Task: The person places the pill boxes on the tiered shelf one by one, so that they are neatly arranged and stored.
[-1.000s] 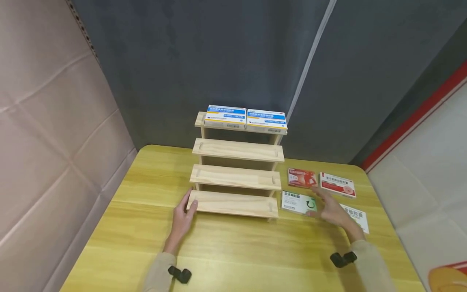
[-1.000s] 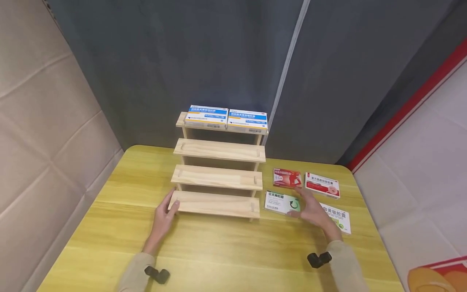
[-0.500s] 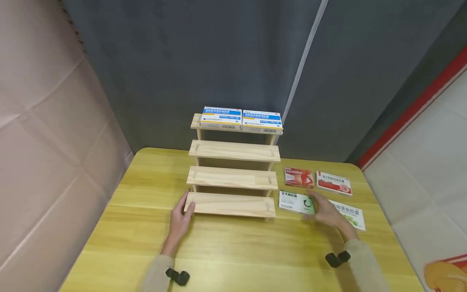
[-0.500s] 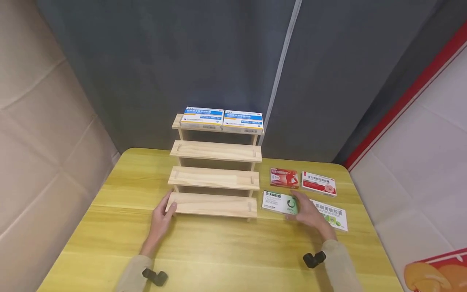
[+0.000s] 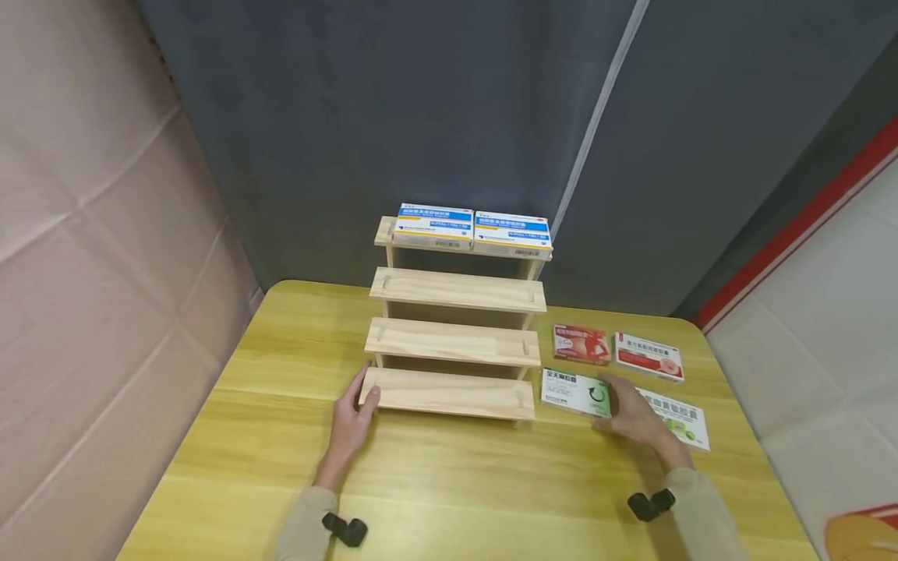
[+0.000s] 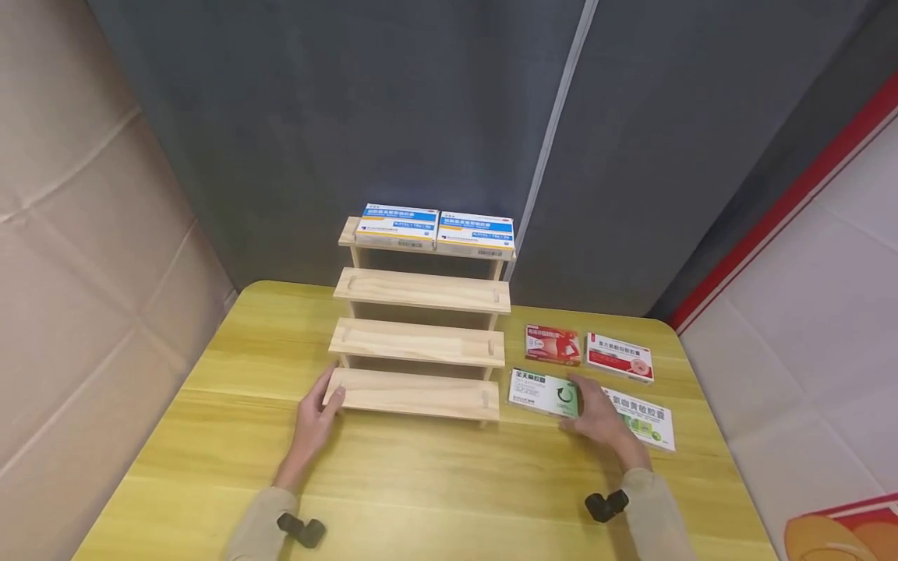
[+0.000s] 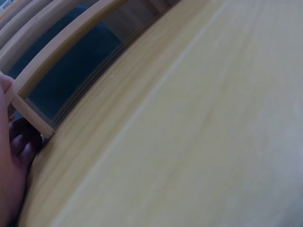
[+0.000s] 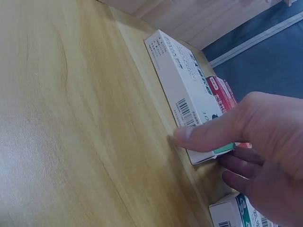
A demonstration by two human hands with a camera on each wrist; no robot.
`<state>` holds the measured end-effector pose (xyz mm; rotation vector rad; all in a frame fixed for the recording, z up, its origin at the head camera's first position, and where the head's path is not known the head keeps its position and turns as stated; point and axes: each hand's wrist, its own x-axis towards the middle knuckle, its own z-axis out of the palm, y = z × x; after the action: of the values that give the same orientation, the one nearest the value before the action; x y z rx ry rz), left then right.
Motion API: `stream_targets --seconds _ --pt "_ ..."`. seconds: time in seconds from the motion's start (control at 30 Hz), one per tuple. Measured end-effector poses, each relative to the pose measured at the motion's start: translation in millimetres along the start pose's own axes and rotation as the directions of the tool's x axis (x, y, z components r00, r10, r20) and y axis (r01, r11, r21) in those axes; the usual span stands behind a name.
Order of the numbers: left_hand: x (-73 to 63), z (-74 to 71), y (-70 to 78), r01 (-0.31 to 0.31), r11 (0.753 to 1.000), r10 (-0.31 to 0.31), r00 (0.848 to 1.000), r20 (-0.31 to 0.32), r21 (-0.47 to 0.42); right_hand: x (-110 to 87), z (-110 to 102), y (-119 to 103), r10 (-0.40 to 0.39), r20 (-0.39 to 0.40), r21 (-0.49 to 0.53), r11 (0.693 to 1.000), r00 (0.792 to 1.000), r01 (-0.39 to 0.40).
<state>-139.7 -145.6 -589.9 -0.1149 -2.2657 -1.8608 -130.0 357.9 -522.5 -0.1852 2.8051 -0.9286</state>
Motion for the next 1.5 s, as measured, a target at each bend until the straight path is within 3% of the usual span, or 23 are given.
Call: stream_targets --seconds 0.23,0.43,0.73,0.87,1.03,1.27,1.5 --pt "0.8 0.8 -0.8 0.004 1.000 -0.003 1.000 0.005 -0.008 -3.6 -1 2 0.043 -0.025 -0.026 0.999 0.999 -0.044" --pt "0.4 0.2 1.7 0.028 0.999 -0.028 1.000 -0.006 0.017 -4.9 -3 4 0.078 -0.056 0.040 0.996 0.995 -0.076" --pt "-3.9 -5.8 42.3 0.031 0.999 -0.032 0.998 0.045 0.031 -10.5 -11 6 0.123 -0.100 0.162 0.981 0.987 -0.106" --pt "-4.4 -6.1 45.9 0.033 0.998 -0.035 0.998 0.047 0.044 -13.1 -12 8 0.135 -0.106 0.187 0.976 0.985 -0.113" --pt "-4.2 -6.0 43.3 0.033 0.999 -0.034 0.998 0.052 0.029 -16.3 -14 8 0.149 -0.147 0.188 0.975 0.978 -0.120" --pt "-0.7 -1.5 8.6 0.037 0.999 -0.037 0.999 0.019 0.020 -21.8 -19 5 0.191 -0.190 0.223 0.964 0.963 -0.148" --pt "-0.3 -1.1 2.3 0.014 1.000 -0.014 1.000 0.009 0.015 -22.2 -21 4 0.226 -0.221 0.252 0.953 0.949 -0.168"
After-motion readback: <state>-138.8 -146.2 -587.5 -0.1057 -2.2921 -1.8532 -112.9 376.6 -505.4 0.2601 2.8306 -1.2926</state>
